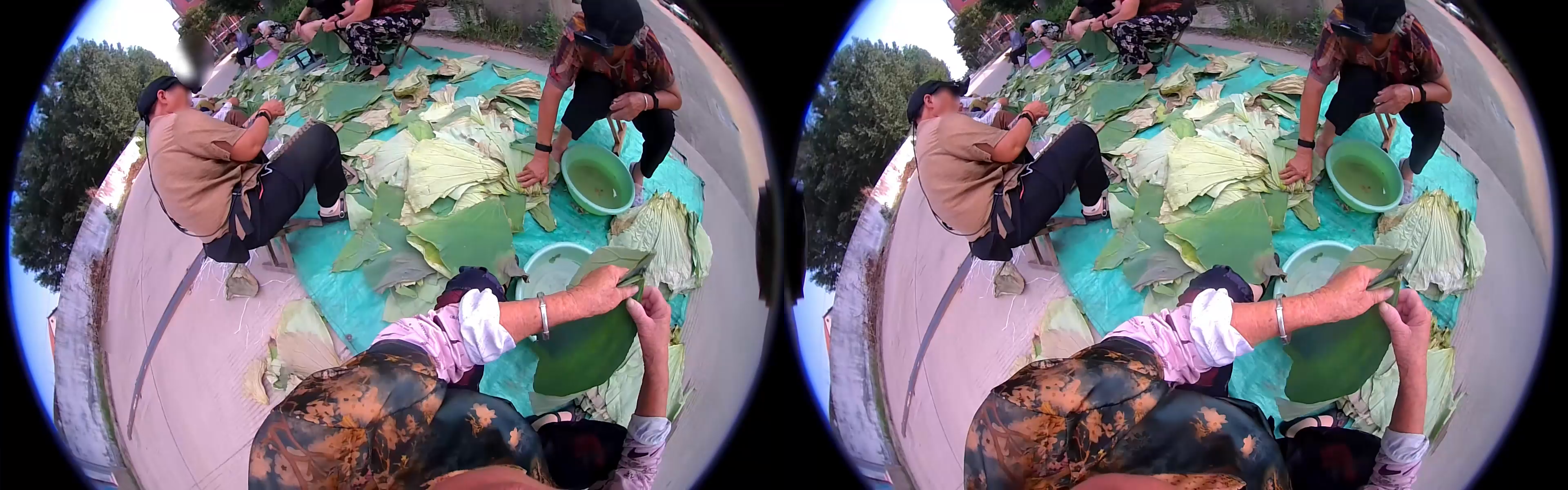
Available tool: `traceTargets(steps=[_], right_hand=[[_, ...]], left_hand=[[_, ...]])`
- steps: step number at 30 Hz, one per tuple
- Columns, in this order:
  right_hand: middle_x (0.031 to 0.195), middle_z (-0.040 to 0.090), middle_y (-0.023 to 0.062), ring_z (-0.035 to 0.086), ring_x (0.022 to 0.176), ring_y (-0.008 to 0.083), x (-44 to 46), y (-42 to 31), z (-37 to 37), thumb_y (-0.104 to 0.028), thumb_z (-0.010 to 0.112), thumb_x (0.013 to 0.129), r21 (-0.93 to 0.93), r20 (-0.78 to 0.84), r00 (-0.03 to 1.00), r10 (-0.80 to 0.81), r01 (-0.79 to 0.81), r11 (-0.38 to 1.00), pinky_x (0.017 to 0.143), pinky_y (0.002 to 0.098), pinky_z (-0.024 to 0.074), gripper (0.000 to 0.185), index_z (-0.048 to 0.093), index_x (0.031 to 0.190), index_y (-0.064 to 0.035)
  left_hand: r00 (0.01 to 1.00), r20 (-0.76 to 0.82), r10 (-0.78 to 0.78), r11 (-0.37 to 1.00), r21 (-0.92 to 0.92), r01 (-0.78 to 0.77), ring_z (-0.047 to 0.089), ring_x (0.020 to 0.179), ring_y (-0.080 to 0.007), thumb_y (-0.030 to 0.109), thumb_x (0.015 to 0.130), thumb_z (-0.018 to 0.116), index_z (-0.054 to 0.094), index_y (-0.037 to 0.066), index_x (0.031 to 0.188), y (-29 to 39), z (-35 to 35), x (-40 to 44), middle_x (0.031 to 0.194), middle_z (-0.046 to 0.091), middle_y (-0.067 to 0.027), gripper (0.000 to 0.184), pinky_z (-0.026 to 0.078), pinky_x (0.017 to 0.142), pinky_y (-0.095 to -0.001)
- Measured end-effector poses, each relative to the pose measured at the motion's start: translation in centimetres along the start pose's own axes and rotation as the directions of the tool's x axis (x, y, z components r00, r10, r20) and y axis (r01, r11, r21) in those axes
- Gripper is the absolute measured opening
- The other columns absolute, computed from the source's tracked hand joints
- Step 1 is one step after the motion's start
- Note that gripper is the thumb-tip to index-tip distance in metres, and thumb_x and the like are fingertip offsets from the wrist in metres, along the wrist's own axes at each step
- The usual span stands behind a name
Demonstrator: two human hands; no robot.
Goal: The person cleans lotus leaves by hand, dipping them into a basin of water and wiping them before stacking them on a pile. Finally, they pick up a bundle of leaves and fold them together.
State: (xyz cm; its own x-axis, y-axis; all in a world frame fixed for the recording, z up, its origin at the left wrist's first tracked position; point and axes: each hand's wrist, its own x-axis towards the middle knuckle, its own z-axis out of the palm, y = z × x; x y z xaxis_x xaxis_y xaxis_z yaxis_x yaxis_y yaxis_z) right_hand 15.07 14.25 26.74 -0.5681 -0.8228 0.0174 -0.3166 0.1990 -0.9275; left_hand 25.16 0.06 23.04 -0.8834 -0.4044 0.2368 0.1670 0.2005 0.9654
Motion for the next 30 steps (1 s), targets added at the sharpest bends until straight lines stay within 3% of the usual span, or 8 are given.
traceTargets(steps=[11,17,23,25,26,27,28,30], right_hand=[[0.091,0.061,-0.0010,0.054,0.081,0.0055,0.2,-0.8,0.9,-0.005,0.057,0.082,0.022,0.135,0.987,0.082,-0.086,0.996,0.073,0.0214,0.0436,0.021,0.057,0.103,-0.0017],[0.093,0.061,-0.0010,0.055,0.082,0.0067,-1.1,-2.1,0.7,-0.007,0.056,0.083,0.060,0.078,0.991,0.106,-0.110,0.992,0.075,0.0220,0.0436,0.023,0.057,0.105,-0.0017],[0.095,0.061,0.0009,0.055,0.085,0.0087,-1.8,-1.3,-0.9,-0.008,0.055,0.084,0.010,0.008,0.996,0.087,-0.087,0.996,0.078,0.0229,0.0428,0.025,0.057,0.108,-0.0018],[0.096,0.062,0.0019,0.056,0.086,0.0097,-2.8,-0.9,-2.1,-0.008,0.055,0.084,0.016,-0.019,0.989,0.146,-0.145,0.989,0.079,0.0235,0.0432,0.025,0.056,0.108,-0.0013],[0.096,0.062,0.0029,0.057,0.085,0.0100,-2.9,-0.6,-2.6,-0.008,0.054,0.085,0.001,-0.041,0.987,0.158,-0.158,0.987,0.079,0.0237,0.0441,0.025,0.056,0.108,-0.0011],[0.096,0.063,0.0036,0.058,0.084,0.0102,-3.1,-0.2,-3.2,-0.008,0.054,0.085,0.022,-0.081,0.976,0.202,-0.201,0.979,0.079,0.0237,0.0448,0.024,0.056,0.109,-0.0009],[0.094,0.063,0.0028,0.058,0.081,0.0098,-3.3,0.5,-4.0,-0.010,0.054,0.085,0.018,-0.122,0.969,0.213,-0.213,0.977,0.074,0.0234,0.0460,0.024,0.056,0.108,-0.0014],[0.087,0.062,0.0016,0.058,0.073,0.0099,-3.7,1.1,-5.2,-0.016,0.057,0.085,-0.112,-0.226,0.945,0.237,-0.267,0.957,0.061,0.0234,0.0458,0.024,0.057,0.104,-0.0026]], left_hand=[[0.999,-0.009,0.033,0.999,-0.019,-0.034,0.060,0.069,-0.0286,0.026,0.075,0.064,0.059,-0.001,0.084,-0.1,-1.1,0.3,0.071,0.061,-0.0161,0.029,0.046,0.067,-0.0386],[0.996,0.067,0.056,0.996,-0.073,-0.051,0.061,0.068,-0.0259,0.031,0.068,0.069,0.061,0.001,0.084,1.7,-2.3,-0.2,0.071,0.062,-0.0140,0.035,0.046,0.066,-0.0363],[0.991,0.120,0.053,0.999,-0.013,-0.052,0.062,0.071,-0.0268,0.033,0.069,0.070,0.063,0.002,0.088,1.0,-1.6,0.3,0.073,0.063,-0.0145,0.038,0.047,0.069,-0.0354],[0.993,0.115,0.027,0.998,0.051,-0.033,0.062,0.075,-0.0291,0.031,0.076,0.064,0.063,0.002,0.092,0.0,-1.5,0.8,0.076,0.064,-0.0162,0.033,0.047,0.071,-0.0372],[0.994,0.107,-0.008,0.995,0.095,-0.002,0.062,0.074,-0.0298,0.032,0.079,0.062,0.064,0.002,0.092,-0.6,-1.6,1.2,0.077,0.064,-0.0163,0.032,0.047,0.070,-0.0378],[1.000,-0.014,0.001,0.991,0.136,0.001,0.062,0.070,-0.0282,0.034,0.080,0.062,0.064,0.002,0.092,-0.7,-1.8,1.3,0.075,0.064,-0.0152,0.034,0.047,0.068,-0.0367],[0.999,-0.027,-0.042,0.996,0.078,0.045,0.062,0.077,-0.0329,0.037,0.079,0.062,0.065,0.006,0.092,-1.2,-2.3,1.8,0.079,0.064,-0.0169,0.034,0.047,0.074,-0.0406],[0.994,-0.109,-0.017,0.999,0.025,0.020,0.063,0.072,-0.0285,0.036,0.080,0.061,0.065,0.008,0.096,-1.8,-4.2,2.7,0.077,0.065,-0.0131,0.033,0.048,0.069,-0.0380]])
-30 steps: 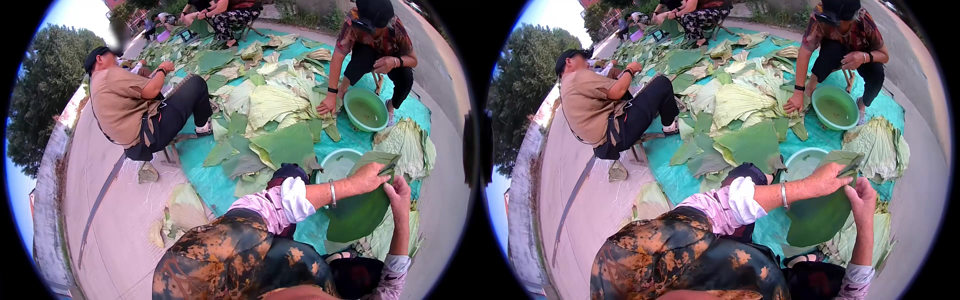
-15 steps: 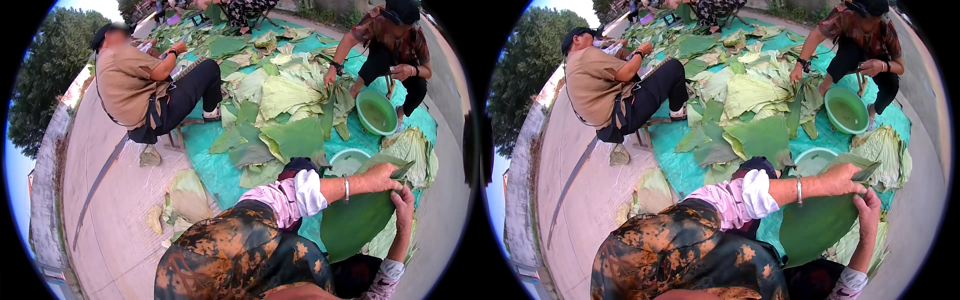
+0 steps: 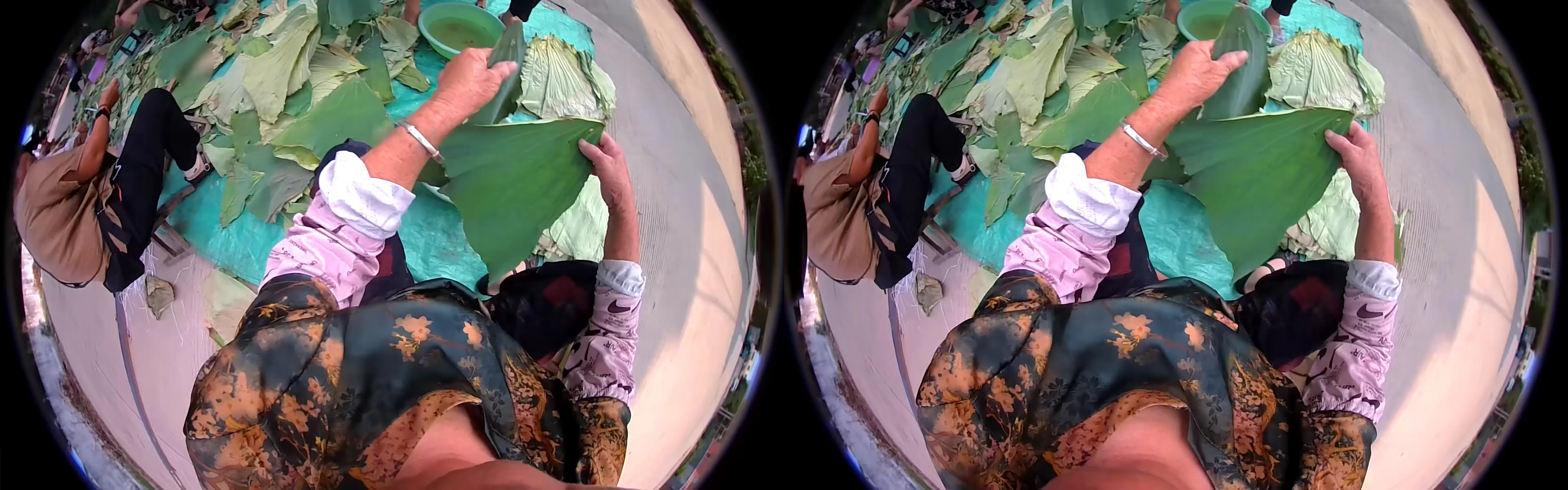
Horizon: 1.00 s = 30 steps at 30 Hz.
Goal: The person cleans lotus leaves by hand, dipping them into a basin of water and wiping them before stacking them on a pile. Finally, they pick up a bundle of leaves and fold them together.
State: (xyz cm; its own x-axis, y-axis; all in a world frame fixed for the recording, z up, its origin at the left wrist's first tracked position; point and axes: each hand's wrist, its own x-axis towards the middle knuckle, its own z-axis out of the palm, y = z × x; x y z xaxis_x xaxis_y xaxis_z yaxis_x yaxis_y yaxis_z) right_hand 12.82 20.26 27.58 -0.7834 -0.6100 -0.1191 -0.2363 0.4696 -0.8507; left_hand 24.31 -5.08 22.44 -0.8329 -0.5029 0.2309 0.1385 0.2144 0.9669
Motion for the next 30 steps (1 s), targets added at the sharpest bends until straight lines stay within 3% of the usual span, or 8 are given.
traceTargets(steps=[2,3,7,9,13,22,26,30], right_hand=[[0.086,0.062,0.0031,0.058,0.072,0.0121,1.0,2.6,-1.2,-0.018,0.059,0.083,0.044,-0.097,0.994,0.045,-0.041,0.998,0.060,0.0258,0.0466,0.025,0.058,0.103,-0.0031],[0.087,0.062,0.0047,0.058,0.072,0.0133,1.7,4.2,-1.8,-0.017,0.059,0.082,0.079,-0.117,0.990,0.082,-0.073,0.994,0.060,0.0269,0.0472,0.025,0.058,0.103,-0.0030],[0.092,0.062,0.0087,0.060,0.076,0.0177,2.0,5.8,-2.8,-0.012,0.060,0.079,0.132,-0.230,0.962,0.150,-0.122,0.984,0.065,0.0330,0.0530,0.028,0.057,0.104,-0.0006],[0.091,0.062,0.0088,0.061,0.074,0.0182,2.7,6.6,-3.0,-0.011,0.059,0.078,0.129,-0.270,0.949,0.162,-0.131,0.983,0.064,0.0332,0.0537,0.028,0.057,0.104,-0.0005],[0.090,0.062,0.0063,0.060,0.073,0.0154,3.0,7.8,-2.5,-0.010,0.058,0.080,0.096,-0.335,0.928,0.165,-0.141,0.985,0.062,0.0298,0.0530,0.025,0.056,0.103,-0.0002],[0.083,0.063,0.0058,0.061,0.068,0.0130,3.7,8.0,-2.0,-0.030,0.057,0.084,0.040,-0.415,0.900,0.134,-0.129,0.991,0.056,0.0294,0.0530,0.032,0.062,0.101,-0.0029],[0.081,0.064,0.0072,0.061,0.063,0.0149,3.2,8.7,-2.9,-0.026,0.058,0.082,0.134,-0.438,0.888,0.143,-0.093,0.987,0.052,0.0294,0.0526,0.030,0.063,0.097,-0.0006],[0.087,0.062,0.0096,0.062,0.070,0.0195,2.6,10.0,-4.5,-0.020,0.058,0.081,0.249,-0.461,0.846,0.269,-0.167,0.954,0.061,0.0356,0.0536,0.027,0.058,0.097,0.0020]], left_hand=[[0.960,-0.239,0.144,0.990,0.032,-0.141,0.062,0.066,-0.0261,0.033,0.082,0.060,0.065,0.005,0.091,-0.4,-1.5,1.2,0.070,0.064,-0.0098,0.029,0.047,0.064,-0.0373],[0.973,-0.222,0.060,0.997,-0.031,-0.068,0.057,0.067,-0.0139,0.023,0.083,0.062,0.063,0.000,0.094,2.3,-2.7,0.7,0.075,0.063,-0.0068,0.026,0.046,0.061,-0.0319],[0.830,-0.496,0.254,0.956,-0.004,-0.294,0.057,0.060,-0.0139,0.019,0.080,0.064,0.064,-0.002,0.085,2.0,-4.1,3.0,0.069,0.063,-0.0067,0.022,0.046,0.055,-0.0311],[0.820,-0.538,0.196,0.969,-0.022,-0.246,0.056,0.058,-0.0136,0.018,0.079,0.065,0.064,-0.004,0.084,2.9,-4.4,3.1,0.067,0.062,-0.0052,0.023,0.045,0.054,-0.0313],[0.887,-0.461,0.029,0.984,-0.143,-0.106,0.054,0.054,-0.0120,0.021,0.079,0.066,0.065,-0.003,0.083,4.3,-4.1,1.8,0.067,0.062,-0.0045,0.024,0.043,0.051,-0.0284],[0.876,-0.456,0.155,0.971,-0.095,-0.221,0.055,0.059,-0.0114,0.018,0.081,0.065,0.065,-0.001,0.085,6.2,-3.0,-1.9,0.072,0.063,-0.0034,0.019,0.045,0.056,-0.0265],[0.924,-0.380,0.040,0.981,-0.160,-0.109,0.057,0.069,-0.0115,0.027,0.079,0.070,0.062,-0.005,0.094,4.3,-2.4,-1.3,0.081,0.064,-0.0055,0.036,0.048,0.063,-0.0273],[0.895,-0.436,0.094,0.991,-0.042,-0.124,0.056,0.077,-0.0138,0.030,0.076,0.074,0.062,-0.005,0.094,4.8,-1.9,-1.6,0.088,0.063,-0.0079,0.041,0.046,0.070,-0.0285]])
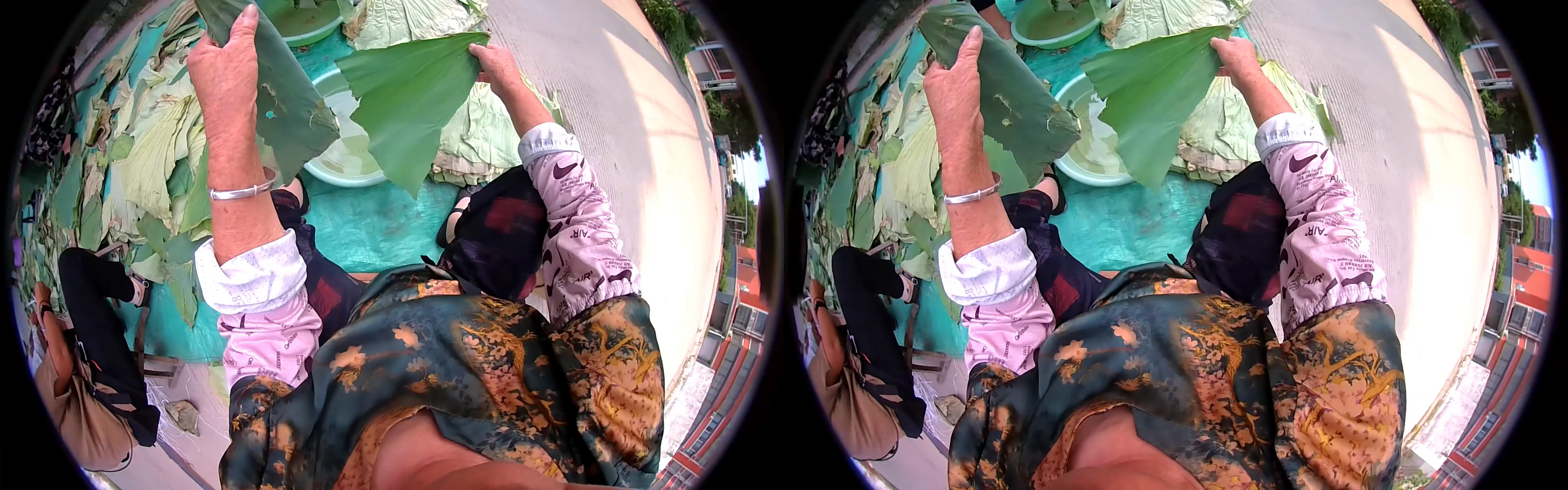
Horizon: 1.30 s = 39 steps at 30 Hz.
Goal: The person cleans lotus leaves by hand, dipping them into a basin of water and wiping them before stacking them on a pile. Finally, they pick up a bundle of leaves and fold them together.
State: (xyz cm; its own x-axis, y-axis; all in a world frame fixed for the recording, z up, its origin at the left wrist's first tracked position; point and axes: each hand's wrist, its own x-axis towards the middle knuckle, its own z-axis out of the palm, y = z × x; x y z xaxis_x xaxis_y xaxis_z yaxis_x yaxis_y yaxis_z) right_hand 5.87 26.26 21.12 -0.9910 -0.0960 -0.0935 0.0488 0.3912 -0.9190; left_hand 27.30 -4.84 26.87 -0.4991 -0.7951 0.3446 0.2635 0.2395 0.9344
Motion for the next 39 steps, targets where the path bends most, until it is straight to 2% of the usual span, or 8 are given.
traceTargets(steps=[12,15,17,23,32,34,35,39], right_hand=[[0.089,0.061,0.0135,0.064,0.067,0.0240,0.5,2.5,1.9,-0.007,0.056,0.079,0.032,0.067,0.998,0.016,-0.018,0.999,0.057,0.0332,0.0574,0.030,0.049,0.106,0.0025],[0.087,0.062,0.0137,0.065,0.067,0.0226,0.6,4.0,4.8,-0.008,0.058,0.077,-0.020,0.106,0.993,-0.046,0.048,0.999,0.052,0.0317,0.0572,0.029,0.052,0.103,0.0036],[0.080,0.064,0.0128,0.065,0.066,0.0197,0.9,5.1,6.9,-0.012,0.056,0.077,-0.186,0.137,0.983,-0.125,0.149,0.971,0.050,0.0309,0.0552,0.021,0.058,0.096,-0.0025],[0.089,0.062,0.0208,0.059,0.084,0.0387,0.7,7.6,9.9,-0.013,0.052,0.080,-0.402,0.345,0.816,-0.464,0.575,0.713,0.076,0.0415,0.0470,0.025,0.059,0.103,-0.0072],[0.098,0.061,0.0159,0.059,0.091,0.0339,-3.2,7.4,11.9,-0.012,0.050,0.084,-0.610,0.676,0.719,-0.162,0.669,0.424,0.081,0.0406,0.0468,0.024,0.060,0.106,-0.0111],[0.098,0.059,0.0147,0.058,0.091,0.0339,-3.5,7.8,11.6,-0.012,0.050,0.083,-0.606,0.718,0.679,-0.154,0.719,0.341,0.078,0.0416,0.0470,0.023,0.060,0.104,-0.0110],[0.098,0.058,0.0142,0.058,0.090,0.0340,-3.6,7.9,11.7,-0.012,0.050,0.083,-0.600,0.742,0.656,-0.140,0.742,0.299,0.077,0.0422,0.0470,0.022,0.060,0.103,-0.0111],[0.092,0.058,0.0162,0.058,0.087,0.0357,-3.7,8.4,11.8,-0.007,0.049,0.080,-0.549,0.804,0.586,-0.103,0.797,0.254,0.074,0.0434,0.0468,0.021,0.060,0.097,-0.0097]], left_hand=[[0.995,0.032,-0.089,0.992,-0.088,0.092,0.056,0.064,-0.0111,0.018,0.082,0.065,0.064,-0.001,0.090,1.5,0.4,-0.8,0.078,0.064,-0.0033,0.021,0.045,0.058,-0.0265],[0.999,0.022,0.048,0.995,-0.093,-0.046,0.056,0.065,-0.0104,0.017,0.082,0.065,0.064,-0.001,0.091,0.5,0.6,-0.1,0.079,0.064,-0.0030,0.020,0.045,0.059,-0.0256],[1.000,0.025,-0.004,0.991,-0.132,0.008,0.056,0.066,-0.0098,0.016,0.082,0.065,0.064,-0.001,0.092,0.7,0.6,-0.1,0.079,0.064,-0.0026,0.019,0.045,0.060,-0.0249],[0.999,0.042,0.033,0.982,-0.188,-0.024,0.055,0.065,-0.0091,0.016,0.082,0.065,0.064,0.000,0.091,2.1,0.6,-0.7,0.078,0.063,-0.0020,0.018,0.044,0.059,-0.0248],[0.997,0.064,-0.034,0.999,0.020,0.033,0.052,0.059,-0.0085,0.020,0.083,0.064,0.064,-0.002,0.087,3.5,-0.1,-0.6,0.070,0.060,-0.0008,0.022,0.043,0.054,-0.0257],[0.986,0.133,-0.103,0.988,-0.103,0.117,0.054,0.057,-0.0141,0.023,0.084,0.061,0.063,-0.001,0.088,4.9,-0.3,-1.4,0.067,0.061,-0.0055,0.024,0.044,0.054,-0.0297],[0.996,0.093,0.000,1.000,0.029,-0.003,0.061,0.064,-0.0259,0.028,0.083,0.061,0.063,0.003,0.089,4.5,-0.5,-1.6,0.068,0.064,-0.0104,0.026,0.046,0.061,-0.0365],[0.994,0.106,0.035,0.999,-0.005,-0.034,0.058,0.064,-0.0356,0.023,0.083,0.057,0.061,0.002,0.084,5.2,-0.7,-1.5,0.065,0.059,-0.0166,0.022,0.045,0.060,-0.0413]])
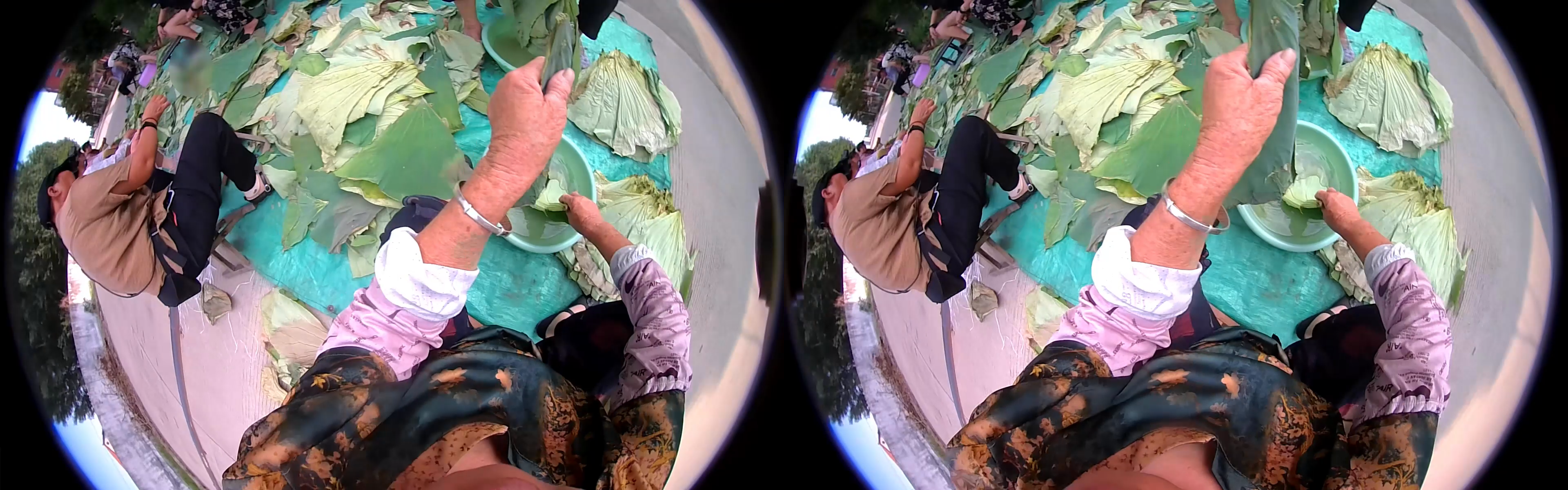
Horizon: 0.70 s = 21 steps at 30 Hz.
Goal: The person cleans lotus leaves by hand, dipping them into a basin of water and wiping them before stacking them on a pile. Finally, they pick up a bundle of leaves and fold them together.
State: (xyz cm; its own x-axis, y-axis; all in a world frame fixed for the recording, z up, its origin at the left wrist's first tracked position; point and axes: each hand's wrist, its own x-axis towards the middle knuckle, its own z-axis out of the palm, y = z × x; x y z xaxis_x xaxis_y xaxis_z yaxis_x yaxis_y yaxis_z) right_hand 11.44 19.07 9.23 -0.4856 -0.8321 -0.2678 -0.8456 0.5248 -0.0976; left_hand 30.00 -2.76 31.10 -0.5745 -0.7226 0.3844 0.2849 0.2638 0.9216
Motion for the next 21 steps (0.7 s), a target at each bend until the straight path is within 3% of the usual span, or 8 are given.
traceTargets(steps=[2,4,5,10,12,15,18,21], right_hand=[[0.088,0.057,0.0161,0.058,0.083,0.0363,0.3,-0.1,0.2,-0.006,0.050,0.077,0.001,0.019,1.000,-0.004,0.004,1.000,0.072,0.0430,0.0467,0.018,0.060,0.092,-0.0092],[0.086,0.057,0.0156,0.057,0.082,0.0362,1.1,0.7,1.6,-0.007,0.050,0.078,-0.021,0.001,0.999,-0.040,0.040,0.999,0.072,0.0427,0.0469,0.015,0.061,0.088,-0.0088],[0.086,0.056,0.0153,0.059,0.081,0.0352,1.1,0.8,1.5,-0.006,0.049,0.078,-0.063,0.008,0.996,-0.091,0.091,0.994,0.070,0.0444,0.0471,0.014,0.058,0.088,-0.0093],[0.094,0.060,0.0153,0.059,0.085,0.0356,2.2,0.6,-0.1,-0.008,0.049,0.082,-0.044,-0.069,0.998,-0.014,0.011,0.999,0.072,0.0440,0.0473,0.021,0.059,0.100,-0.0117],[0.093,0.061,0.0169,0.058,0.084,0.0378,1.9,0.3,-1.7,-0.010,0.049,0.083,0.018,-0.136,0.991,0.017,-0.015,1.000,0.072,0.0431,0.0466,0.019,0.059,0.099,-0.0099],[0.090,0.062,0.0194,0.058,0.082,0.0396,2.9,2.8,-1.8,-0.013,0.049,0.084,0.282,-0.178,0.980,0.087,-0.034,0.959,0.071,0.0419,0.0455,0.018,0.059,0.098,-0.0071],[0.088,0.062,0.0218,0.058,0.083,0.0395,3.4,4.5,-2.6,-0.015,0.049,0.085,0.356,-0.217,0.960,0.178,-0.092,0.930,0.071,0.0408,0.0449,0.020,0.058,0.101,-0.0057],[0.090,0.062,0.0223,0.059,0.086,0.0375,4.0,8.2,-1.7,-0.018,0.049,0.087,0.250,-0.304,0.944,0.128,-0.051,0.967,0.073,0.0407,0.0450,0.024,0.057,0.105,-0.0037]], left_hand=[[1.000,-0.009,-0.006,0.998,0.067,0.007,0.057,0.071,-0.0389,0.022,0.083,0.057,0.059,0.001,0.084,-0.1,0.0,-0.1,0.071,0.060,-0.0190,0.021,0.044,0.064,-0.0447],[0.997,-0.057,0.049,0.997,0.069,-0.045,0.056,0.060,-0.0335,0.021,0.082,0.058,0.060,-0.001,0.083,0.0,0.0,-0.2,0.062,0.057,-0.0165,0.022,0.045,0.058,-0.0394],[0.996,-0.065,0.058,0.995,0.091,-0.052,0.056,0.061,-0.0347,0.020,0.082,0.058,0.060,-0.001,0.081,0.0,-0.2,0.1,0.062,0.057,-0.0168,0.021,0.045,0.058,-0.0402],[0.999,-0.033,0.009,0.998,0.056,-0.007,0.057,0.064,-0.0365,0.018,0.080,0.059,0.059,0.000,0.075,0.2,0.1,0.2,0.063,0.057,-0.0175,0.019,0.045,0.060,-0.0421],[0.999,-0.031,-0.014,1.000,0.027,0.015,0.058,0.065,-0.0362,0.019,0.079,0.059,0.058,0.000,0.072,1.0,-0.1,-0.2,0.063,0.058,-0.0177,0.020,0.045,0.062,-0.0428],[0.999,-0.036,0.011,0.999,0.034,-0.010,0.059,0.067,-0.0360,0.019,0.079,0.059,0.059,0.000,0.073,0.7,0.3,0.3,0.064,0.058,-0.0174,0.020,0.046,0.063,-0.0432],[1.000,-0.026,0.002,0.999,0.038,-0.001,0.060,0.069,-0.0357,0.019,0.079,0.060,0.060,0.001,0.075,0.6,1.0,0.1,0.065,0.059,-0.0172,0.019,0.047,0.065,-0.0433],[1.000,-0.013,0.013,1.000,0.026,-0.012,0.060,0.070,-0.0347,0.019,0.079,0.060,0.062,0.001,0.078,0.8,1.1,-0.3,0.067,0.060,-0.0167,0.019,0.047,0.068,-0.0434]])
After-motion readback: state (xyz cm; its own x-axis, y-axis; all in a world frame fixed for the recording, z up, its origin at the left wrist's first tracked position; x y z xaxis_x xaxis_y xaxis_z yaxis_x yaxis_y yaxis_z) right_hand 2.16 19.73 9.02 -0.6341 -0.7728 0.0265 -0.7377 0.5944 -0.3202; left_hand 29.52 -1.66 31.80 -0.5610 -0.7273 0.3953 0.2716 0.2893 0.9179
